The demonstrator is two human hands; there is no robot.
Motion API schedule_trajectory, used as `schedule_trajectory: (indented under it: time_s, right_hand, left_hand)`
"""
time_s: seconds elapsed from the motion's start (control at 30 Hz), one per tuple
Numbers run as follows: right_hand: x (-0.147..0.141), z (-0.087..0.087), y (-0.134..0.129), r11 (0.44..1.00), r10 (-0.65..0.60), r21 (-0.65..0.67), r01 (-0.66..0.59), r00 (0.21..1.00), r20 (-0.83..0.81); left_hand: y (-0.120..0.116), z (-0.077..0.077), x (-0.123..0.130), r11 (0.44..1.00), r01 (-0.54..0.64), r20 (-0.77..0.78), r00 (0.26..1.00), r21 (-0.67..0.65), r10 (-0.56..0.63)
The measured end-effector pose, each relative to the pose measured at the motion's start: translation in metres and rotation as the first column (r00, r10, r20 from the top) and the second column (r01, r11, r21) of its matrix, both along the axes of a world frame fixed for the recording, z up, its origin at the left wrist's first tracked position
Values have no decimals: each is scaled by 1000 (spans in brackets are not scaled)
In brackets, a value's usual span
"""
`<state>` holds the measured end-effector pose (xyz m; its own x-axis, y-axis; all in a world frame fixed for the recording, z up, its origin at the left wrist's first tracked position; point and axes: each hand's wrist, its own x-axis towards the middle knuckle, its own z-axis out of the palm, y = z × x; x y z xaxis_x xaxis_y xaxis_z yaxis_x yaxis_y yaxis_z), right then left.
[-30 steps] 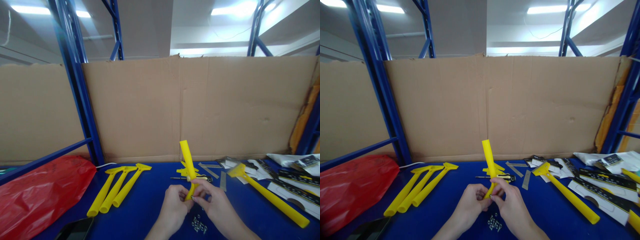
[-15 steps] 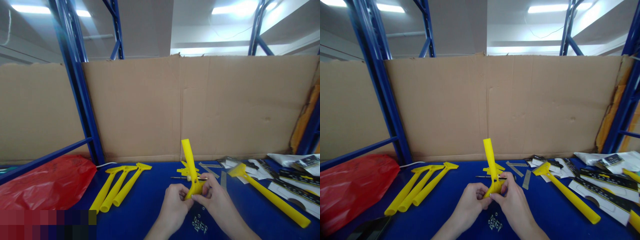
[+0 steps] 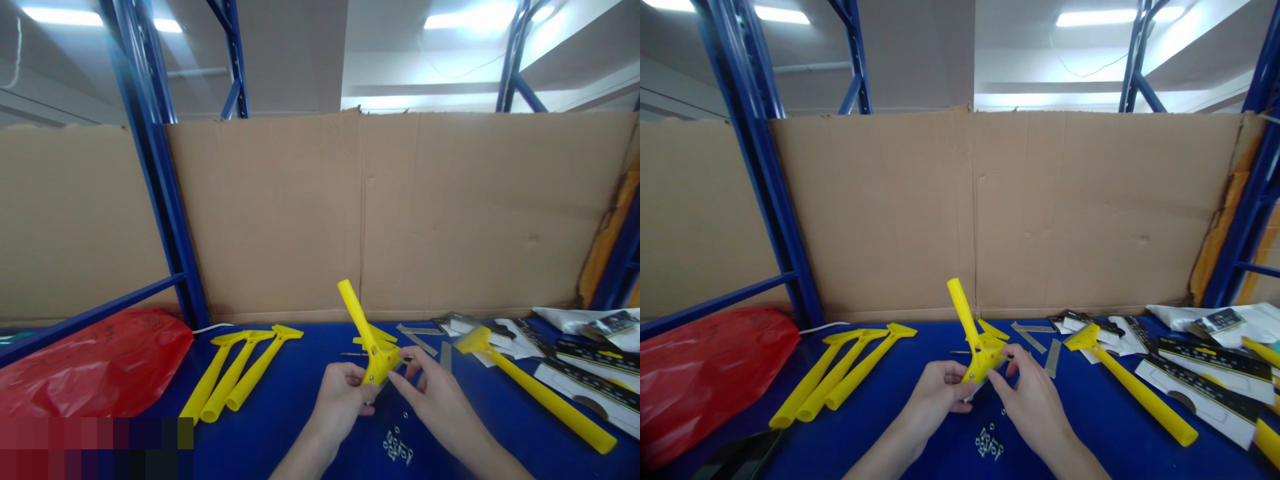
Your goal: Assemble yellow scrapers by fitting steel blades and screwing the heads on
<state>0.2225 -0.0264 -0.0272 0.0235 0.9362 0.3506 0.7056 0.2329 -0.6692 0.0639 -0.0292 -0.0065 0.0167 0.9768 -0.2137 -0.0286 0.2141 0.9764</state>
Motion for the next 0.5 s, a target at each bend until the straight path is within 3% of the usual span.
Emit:
schedule_trajectory:
  time_s: [0.17, 0.27, 0.5]
  right_hand:
    - [15, 10, 1, 977, -196, 126, 169, 951, 241]
    - [25, 12, 7, 963, -247, 184, 195, 913, 325]
    - [32, -2, 20, 998, -36, 60, 12, 906, 421]
  left_hand:
    - [9, 3, -11, 993, -111, 4, 994, -25, 111]
    - [12, 3, -17, 989, -148, 20, 989, -10, 148]
    - [15, 0, -20, 984, -178, 16, 984, 24, 178]
